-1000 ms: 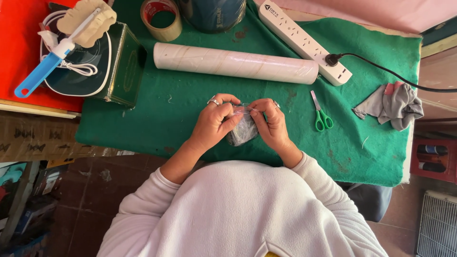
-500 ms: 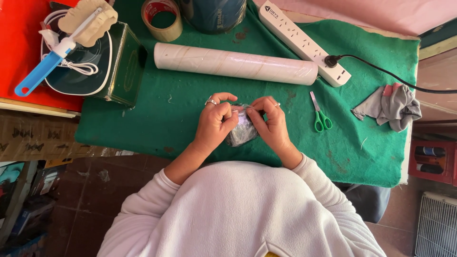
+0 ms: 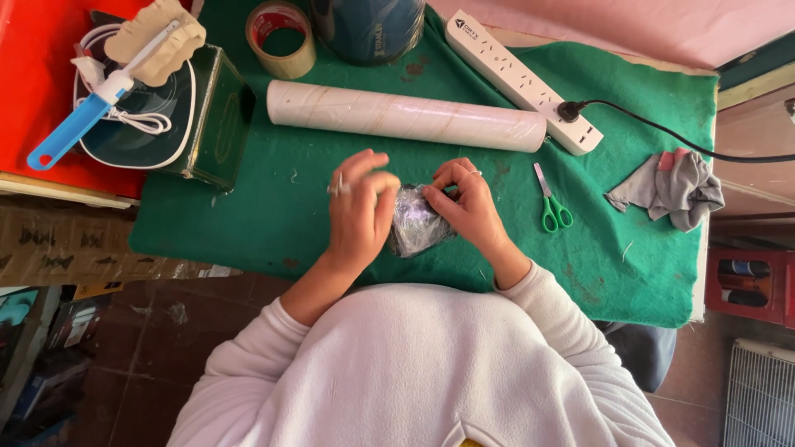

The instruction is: Wrapping a small black object in plastic wrap and securing it for transport or sale.

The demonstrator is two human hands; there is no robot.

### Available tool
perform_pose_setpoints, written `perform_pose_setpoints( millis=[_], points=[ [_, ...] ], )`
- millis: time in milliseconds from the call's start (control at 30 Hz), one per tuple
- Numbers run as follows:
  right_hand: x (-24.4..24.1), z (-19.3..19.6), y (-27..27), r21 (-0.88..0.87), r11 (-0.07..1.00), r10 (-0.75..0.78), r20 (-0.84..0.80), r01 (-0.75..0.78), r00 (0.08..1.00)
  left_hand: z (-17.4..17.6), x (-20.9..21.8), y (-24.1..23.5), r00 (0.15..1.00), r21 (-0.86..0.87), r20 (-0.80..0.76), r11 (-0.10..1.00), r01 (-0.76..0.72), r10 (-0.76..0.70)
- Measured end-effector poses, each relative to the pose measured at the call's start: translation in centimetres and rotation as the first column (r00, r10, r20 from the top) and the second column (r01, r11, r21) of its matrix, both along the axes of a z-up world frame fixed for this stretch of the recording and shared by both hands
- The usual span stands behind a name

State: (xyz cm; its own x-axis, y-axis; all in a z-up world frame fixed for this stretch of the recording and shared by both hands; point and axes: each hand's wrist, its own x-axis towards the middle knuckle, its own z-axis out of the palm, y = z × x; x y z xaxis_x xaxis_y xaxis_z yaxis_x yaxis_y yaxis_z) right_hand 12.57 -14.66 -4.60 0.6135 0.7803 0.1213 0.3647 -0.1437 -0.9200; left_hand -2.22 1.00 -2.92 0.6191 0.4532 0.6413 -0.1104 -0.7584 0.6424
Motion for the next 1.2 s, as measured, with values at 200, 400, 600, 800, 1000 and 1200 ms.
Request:
perform_pose_setpoints(
  millis=[200,400,600,800,1000,1200],
  points=[
    [1.3,-1.5,0.1,0.007,0.999,0.054,-0.031,-0.054,0.998,1.8,-1.6,-1.6,0.904,0.468,-0.115,0.78,0.416,-0.413],
    [1.9,-3.2,-0.1,0.048,0.997,0.062,-0.184,-0.054,0.981,0.3,-1.4,-2.0,0.89,0.419,-0.313,0.793,0.442,-0.331],
    [0.7,-3.8,-0.4,0.201,0.965,-0.093,-0.332,0.167,0.939,0.5,-0.9,-1.6,0.867,0.244,-0.332,0.855,0.458,-0.37],
    [-3.1,-2.7,-5.0,0.215,0.967,-0.043,0.669,-0.138,0.742,-0.8,-0.5,-1.4,0.859,0.07,-0.329,0.897,0.436,-0.391],
    [-5.6,-2.3,-6.0,-0.108,0.975,0.208,0.74,-0.192,0.64,-3.0,-1.0,-2.0,0.911,0.019,-0.221,0.932,0.361,-0.348],
    [-5.0,0.7,-2.5,-0.137,0.984,0.18,0.707,-0.118,0.684,-3.8,-1.1,-1.2,0.885,-0.042,-0.193,0.905,0.423,-0.423]
  ],
)
